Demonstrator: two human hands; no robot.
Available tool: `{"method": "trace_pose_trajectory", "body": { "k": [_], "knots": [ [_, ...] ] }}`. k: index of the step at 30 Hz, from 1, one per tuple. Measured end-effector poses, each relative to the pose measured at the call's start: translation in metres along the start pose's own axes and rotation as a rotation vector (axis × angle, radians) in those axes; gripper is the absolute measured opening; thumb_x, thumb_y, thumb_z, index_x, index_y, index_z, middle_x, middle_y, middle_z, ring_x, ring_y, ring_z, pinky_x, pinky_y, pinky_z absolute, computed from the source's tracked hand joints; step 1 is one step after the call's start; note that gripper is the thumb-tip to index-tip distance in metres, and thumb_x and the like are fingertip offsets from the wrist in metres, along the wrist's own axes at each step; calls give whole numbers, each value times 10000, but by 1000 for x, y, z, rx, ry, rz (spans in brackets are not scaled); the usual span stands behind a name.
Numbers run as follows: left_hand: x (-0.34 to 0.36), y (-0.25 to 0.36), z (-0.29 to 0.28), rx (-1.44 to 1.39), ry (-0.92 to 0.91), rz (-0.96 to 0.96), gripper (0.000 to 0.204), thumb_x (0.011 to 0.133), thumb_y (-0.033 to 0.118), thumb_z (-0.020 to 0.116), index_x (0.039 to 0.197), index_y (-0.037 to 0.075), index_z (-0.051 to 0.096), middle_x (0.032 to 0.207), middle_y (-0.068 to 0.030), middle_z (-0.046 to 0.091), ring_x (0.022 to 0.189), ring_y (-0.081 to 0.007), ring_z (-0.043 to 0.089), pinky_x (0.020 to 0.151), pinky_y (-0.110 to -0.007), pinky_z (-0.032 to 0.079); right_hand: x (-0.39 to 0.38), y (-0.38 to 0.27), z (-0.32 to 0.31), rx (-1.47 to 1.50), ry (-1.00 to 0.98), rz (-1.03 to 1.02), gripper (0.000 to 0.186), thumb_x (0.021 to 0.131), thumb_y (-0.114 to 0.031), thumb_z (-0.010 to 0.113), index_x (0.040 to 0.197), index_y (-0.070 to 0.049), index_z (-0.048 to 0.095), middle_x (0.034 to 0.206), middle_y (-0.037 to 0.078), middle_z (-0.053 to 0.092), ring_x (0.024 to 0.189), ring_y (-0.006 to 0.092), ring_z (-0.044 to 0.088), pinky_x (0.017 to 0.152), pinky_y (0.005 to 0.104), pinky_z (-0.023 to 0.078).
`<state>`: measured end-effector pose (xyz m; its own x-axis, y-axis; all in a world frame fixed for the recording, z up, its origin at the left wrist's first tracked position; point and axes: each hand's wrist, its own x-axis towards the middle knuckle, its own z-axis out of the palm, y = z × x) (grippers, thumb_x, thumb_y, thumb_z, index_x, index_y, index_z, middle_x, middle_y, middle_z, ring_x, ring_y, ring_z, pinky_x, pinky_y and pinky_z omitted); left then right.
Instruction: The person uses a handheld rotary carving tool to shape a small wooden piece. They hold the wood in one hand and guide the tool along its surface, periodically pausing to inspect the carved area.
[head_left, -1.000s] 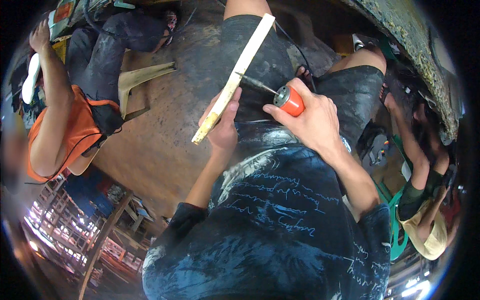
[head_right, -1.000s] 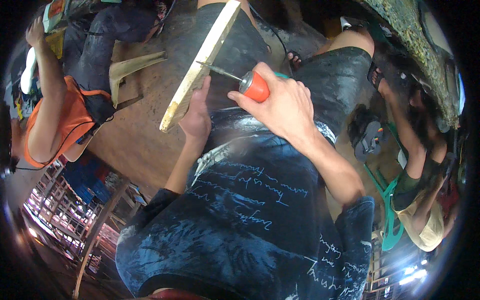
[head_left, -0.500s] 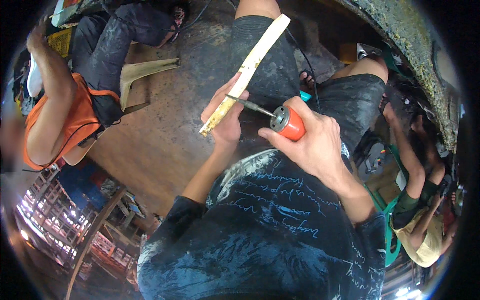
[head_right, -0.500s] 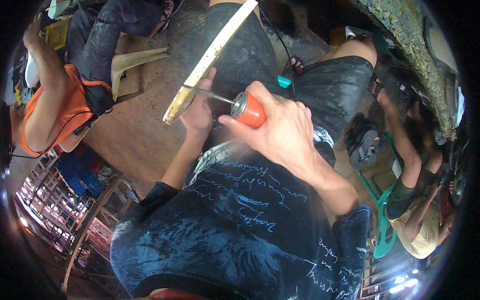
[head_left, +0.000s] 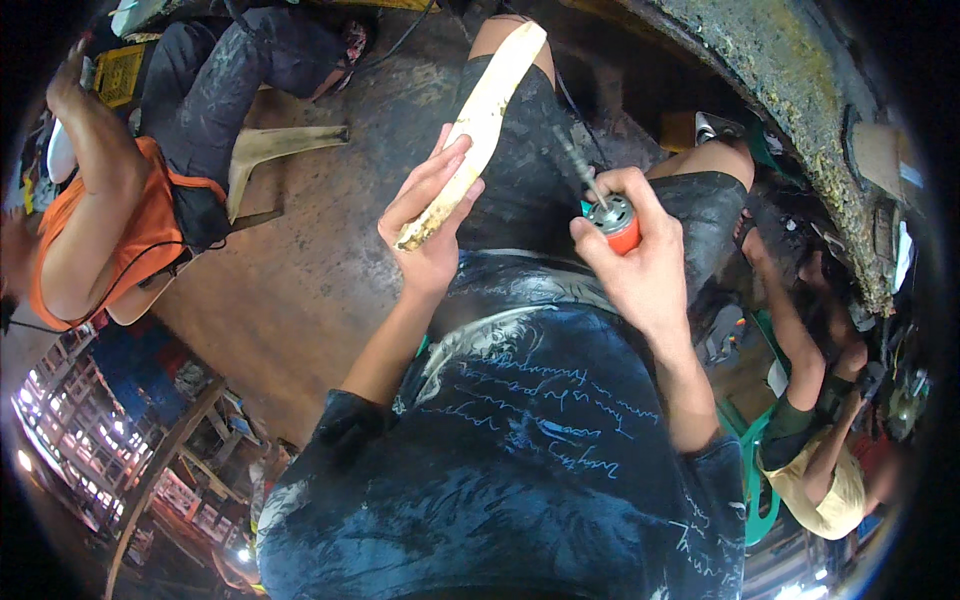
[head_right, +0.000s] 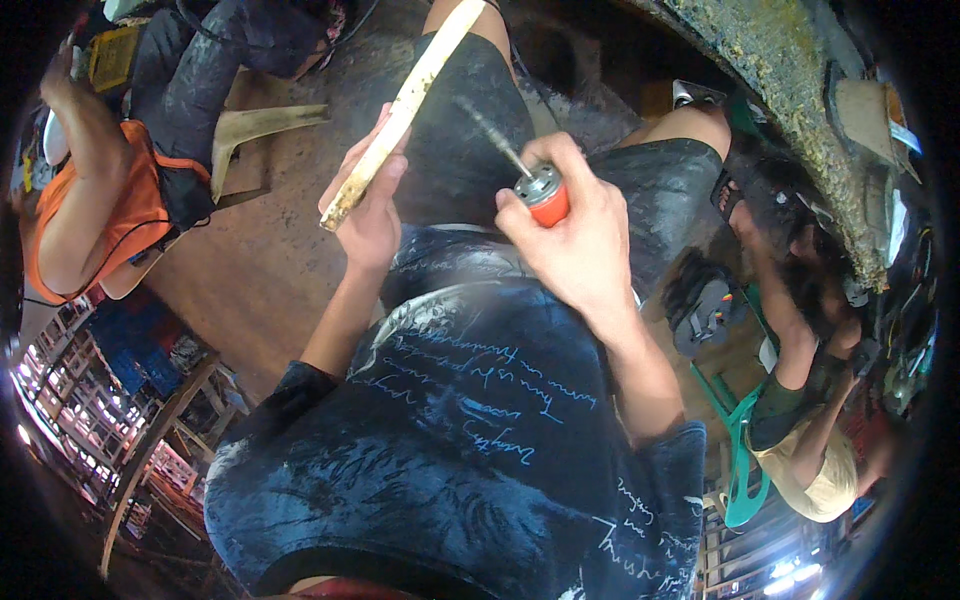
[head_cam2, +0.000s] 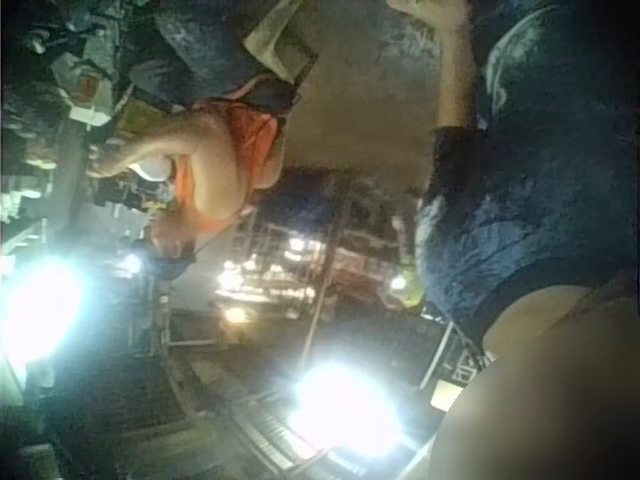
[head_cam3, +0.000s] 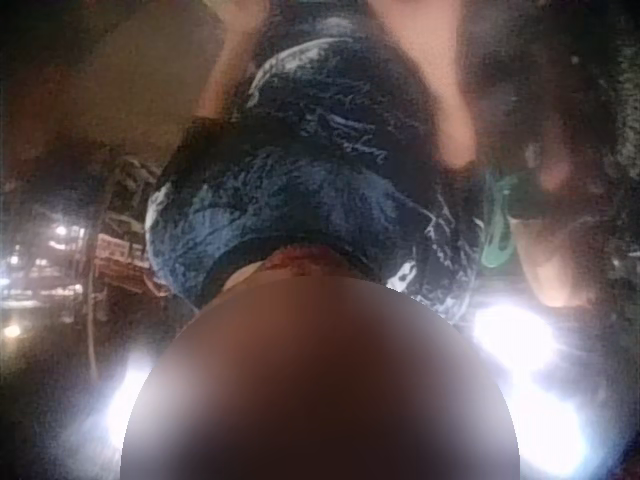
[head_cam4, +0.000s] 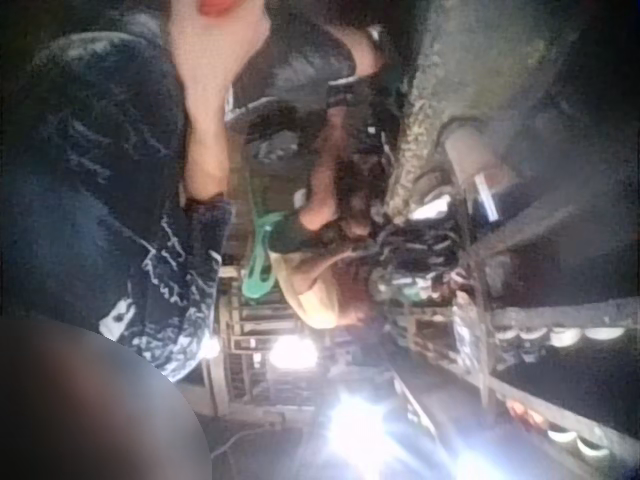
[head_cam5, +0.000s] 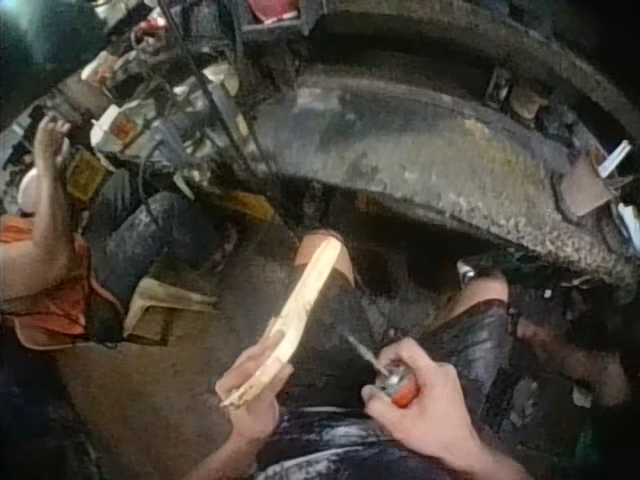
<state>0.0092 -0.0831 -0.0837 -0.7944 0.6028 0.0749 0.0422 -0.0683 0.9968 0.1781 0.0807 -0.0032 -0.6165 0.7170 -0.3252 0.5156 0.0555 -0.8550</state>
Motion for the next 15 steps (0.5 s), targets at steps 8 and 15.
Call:
{"method": "trace_pose_trajectory", "body": {
  "k": [8,15],
  "knots": [
    [2,-9,8,189,-78,194,352,967,-81,775,1315,-24,779,1422,-208,746,1479,-410,598,1276,-521,433,0,-5,11,-307,-67,-36,379,878,-346,929,1011,-59,720,791,182,745,750,371,784,725,412,596],
    [3,-3,15,254,-78,187,317,1013,-39,749,1329,-54,762,1419,-213,747,1464,-392,618,1257,-495,456,0,-5,12,-301,-51,-86,354,890,-345,913,1002,-68,723,749,182,728,731,390,771,697,430,585]
  ]
}}
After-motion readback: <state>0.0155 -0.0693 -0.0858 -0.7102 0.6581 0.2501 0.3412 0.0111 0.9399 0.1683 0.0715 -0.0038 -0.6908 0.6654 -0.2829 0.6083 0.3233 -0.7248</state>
